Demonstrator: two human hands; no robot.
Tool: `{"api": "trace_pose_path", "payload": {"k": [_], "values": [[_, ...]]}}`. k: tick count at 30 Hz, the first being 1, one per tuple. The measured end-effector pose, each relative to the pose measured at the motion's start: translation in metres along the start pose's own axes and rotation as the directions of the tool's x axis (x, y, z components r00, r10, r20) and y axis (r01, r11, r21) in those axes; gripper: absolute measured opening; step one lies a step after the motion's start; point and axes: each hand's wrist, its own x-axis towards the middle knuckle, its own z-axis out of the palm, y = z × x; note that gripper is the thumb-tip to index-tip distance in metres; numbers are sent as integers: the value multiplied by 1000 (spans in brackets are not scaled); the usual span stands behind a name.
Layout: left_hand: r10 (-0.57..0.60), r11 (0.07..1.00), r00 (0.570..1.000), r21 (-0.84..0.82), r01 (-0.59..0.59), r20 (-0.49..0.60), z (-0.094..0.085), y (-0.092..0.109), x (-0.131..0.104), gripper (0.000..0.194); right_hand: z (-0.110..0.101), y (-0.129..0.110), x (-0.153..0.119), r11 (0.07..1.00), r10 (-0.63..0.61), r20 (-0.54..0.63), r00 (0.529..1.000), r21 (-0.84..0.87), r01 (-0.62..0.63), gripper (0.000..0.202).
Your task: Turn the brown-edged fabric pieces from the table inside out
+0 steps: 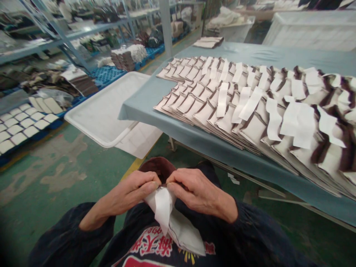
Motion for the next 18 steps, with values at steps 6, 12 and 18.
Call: {"api": "trace_pose_path", "payload": {"k": [6,12,18], "values": [[82,967,994,247,-62,-72,11,5,2,37,1,0,1,998,-53,2,999,-40,53,21],[184,904,972,414,-109,-146,18,9,-9,31,-1,-1,-2,995,-71,-7,997,-64,71,19],[147,915,985,390,-103,-85,15,31,-15,37,0,-21,-5,984,-156,25,988,-82,157,20]]}}
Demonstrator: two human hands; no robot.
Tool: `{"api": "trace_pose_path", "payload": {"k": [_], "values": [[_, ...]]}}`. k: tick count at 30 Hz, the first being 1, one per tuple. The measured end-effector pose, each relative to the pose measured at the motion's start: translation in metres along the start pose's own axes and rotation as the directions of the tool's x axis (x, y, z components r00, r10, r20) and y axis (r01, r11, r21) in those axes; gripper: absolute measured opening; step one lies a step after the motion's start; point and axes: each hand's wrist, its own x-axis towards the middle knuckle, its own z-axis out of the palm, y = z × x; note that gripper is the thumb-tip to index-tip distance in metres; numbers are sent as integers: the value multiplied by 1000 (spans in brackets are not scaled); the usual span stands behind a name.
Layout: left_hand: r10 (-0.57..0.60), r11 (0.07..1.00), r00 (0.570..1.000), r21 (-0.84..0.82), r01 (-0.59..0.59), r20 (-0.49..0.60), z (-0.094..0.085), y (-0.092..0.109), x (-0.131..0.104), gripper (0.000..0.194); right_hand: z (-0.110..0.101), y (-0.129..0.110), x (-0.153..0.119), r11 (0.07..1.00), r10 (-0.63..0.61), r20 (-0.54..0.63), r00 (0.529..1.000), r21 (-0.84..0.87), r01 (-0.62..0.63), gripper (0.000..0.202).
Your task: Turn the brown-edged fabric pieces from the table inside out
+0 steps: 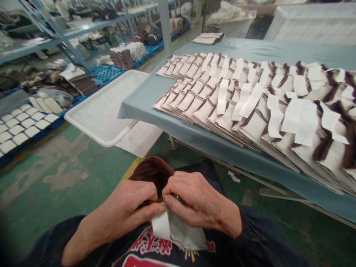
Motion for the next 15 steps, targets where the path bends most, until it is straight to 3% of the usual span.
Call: {"api": "trace_pose_path", "payload": {"k": [6,10,15], "values": [[105,994,984,3,-105,-142,31,22,-7,36,7,-4,-7,996,-72,-9,997,56,72,19],[136,990,979,-7,-139,-152,51,30,-13,32,10,15,-13,996,-83,-79,993,39,86,22],[208,978,974,30,-206,-95,57,31,-17,35,16,34,-16,994,-79,-148,986,58,88,31]]}}
